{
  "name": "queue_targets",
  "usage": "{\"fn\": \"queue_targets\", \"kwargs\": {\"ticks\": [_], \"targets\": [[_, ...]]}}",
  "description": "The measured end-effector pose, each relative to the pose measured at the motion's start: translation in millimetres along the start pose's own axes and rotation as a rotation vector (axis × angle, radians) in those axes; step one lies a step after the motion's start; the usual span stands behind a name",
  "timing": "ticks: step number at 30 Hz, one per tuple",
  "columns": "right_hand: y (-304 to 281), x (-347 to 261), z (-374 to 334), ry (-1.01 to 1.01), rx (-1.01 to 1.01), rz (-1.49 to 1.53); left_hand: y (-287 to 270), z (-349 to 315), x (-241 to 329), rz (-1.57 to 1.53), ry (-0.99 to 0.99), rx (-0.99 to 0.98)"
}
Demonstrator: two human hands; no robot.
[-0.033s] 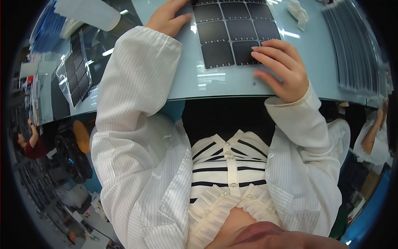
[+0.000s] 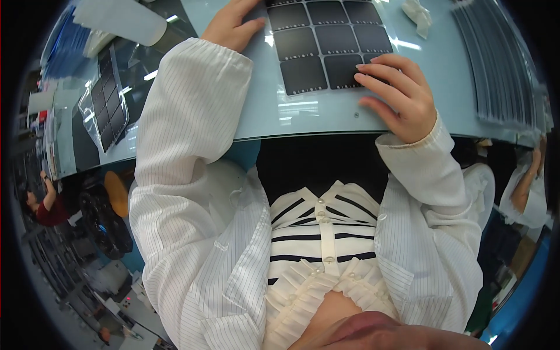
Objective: Inspecting, wiping, and packaging grid-patterned film sheets at a workstation.
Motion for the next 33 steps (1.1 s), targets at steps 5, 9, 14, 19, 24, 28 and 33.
{"fn": "queue_targets", "kwargs": {"ticks": [5, 9, 14, 19, 24, 28, 33], "targets": [[9, -9, -1, -0.17, 0.077, -0.197, 1, 4, -7, -0.088, -0.02, 0.02], [18, -12, -1, -0.281, 0.071, -0.254, 5, 6, -13, -0.057, 0.005, 0.016], [27, -16, 1, -0.312, 0.142, -0.182, 3, 3, -19, -0.157, -0.042, 0.029], [18, -33, 0, -0.301, 0.165, -0.027, 5, 5, -38, -0.355, -0.045, 0.039], [21, -40, -15, -0.236, 0.124, 0.012, -7, 4, -9, -0.185, -0.223, 0.163], [1, -37, -12, -0.06, 0.065, 0.161, -8, -1, -14, -0.195, -0.19, 0.179], [-54, 21, -10, 0.154, 0.141, -0.017, -22, -14, -26, -0.174, -0.128, 0.159]]}}
Point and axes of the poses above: each hand's wrist, its own z-axis towards the middle knuckle, its own y-axis out of the palm, x = y × z, the point moved 4 cm from there along z, towards the middle knuckle, and after that the axes turned 4 degrees about x, right-handed, at the moved point
